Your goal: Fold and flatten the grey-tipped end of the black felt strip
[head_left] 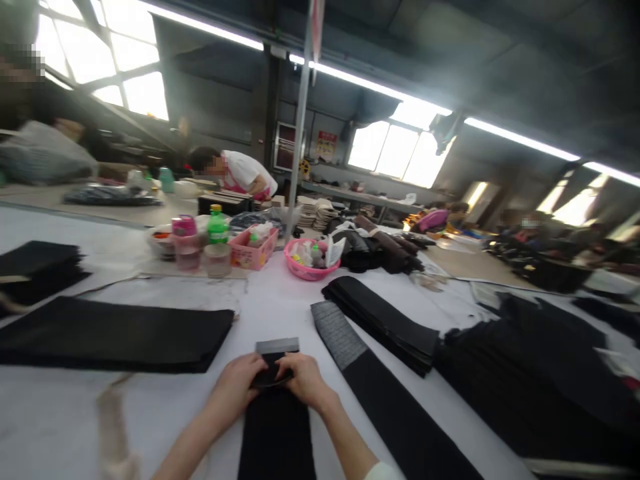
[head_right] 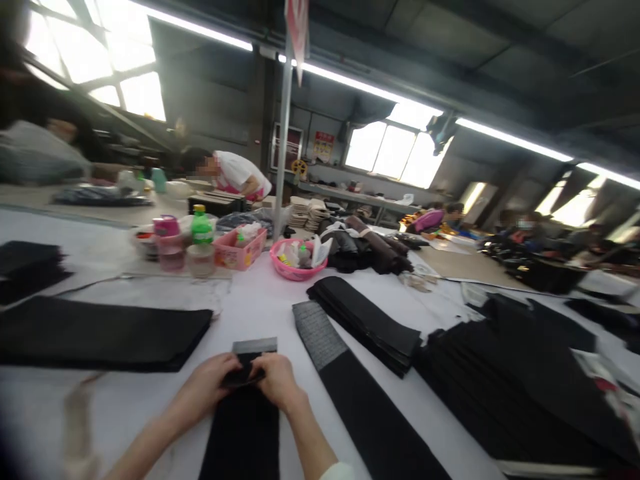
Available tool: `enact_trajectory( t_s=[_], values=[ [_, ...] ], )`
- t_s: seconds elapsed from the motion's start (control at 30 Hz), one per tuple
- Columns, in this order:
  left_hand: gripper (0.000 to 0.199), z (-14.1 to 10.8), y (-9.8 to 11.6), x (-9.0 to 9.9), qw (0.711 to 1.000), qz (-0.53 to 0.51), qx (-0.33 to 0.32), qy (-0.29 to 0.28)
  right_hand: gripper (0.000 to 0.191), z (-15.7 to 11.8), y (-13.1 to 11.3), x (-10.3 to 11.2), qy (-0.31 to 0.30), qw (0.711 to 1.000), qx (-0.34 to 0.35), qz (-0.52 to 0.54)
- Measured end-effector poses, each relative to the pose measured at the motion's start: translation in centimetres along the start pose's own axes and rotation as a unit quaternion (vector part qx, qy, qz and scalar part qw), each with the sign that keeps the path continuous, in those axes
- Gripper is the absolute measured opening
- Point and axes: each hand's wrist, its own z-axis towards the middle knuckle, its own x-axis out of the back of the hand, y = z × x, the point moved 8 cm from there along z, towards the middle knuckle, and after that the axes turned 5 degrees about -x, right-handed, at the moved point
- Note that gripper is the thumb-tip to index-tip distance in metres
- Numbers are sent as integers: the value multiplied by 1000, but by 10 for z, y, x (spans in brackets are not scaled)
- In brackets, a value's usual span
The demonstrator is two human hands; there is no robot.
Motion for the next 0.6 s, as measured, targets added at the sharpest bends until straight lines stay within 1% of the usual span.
enact_trajectory(
  t_s=[0.07,0.13,0.23,0.3,0.37,0.43,0.53,0.6],
  values=[
    [18,0,-15,-14,999,-31,-12,7,21,-1,7,4,6,1000,-16,-1],
    [18,1,-35,-28,998,-51,-6,35,24,-2,15,7,1,999,-34,21],
    [18,0,-57,-43,995,-60,-16,75,39,-9,26,12,-4,991,-71,116],
    [26,-2,-65,-47,994,-51,-21,99,46,-14,36,14,7,973,-111,203],
    [32,-4,-68,-49,993,-41,-20,113,49,-20,48,15,24,947,-156,279],
    [34,-4,-66,-49,992,-36,-25,115,46,-24,56,14,37,935,-176,306],
    [34,-5,-59,-46,992,-31,-40,118,39,-24,55,10,18,945,-152,291],
    [33,-7,-54,-42,990,-23,-51,128,39,-22,54,10,17,959,-154,237]
  ],
)
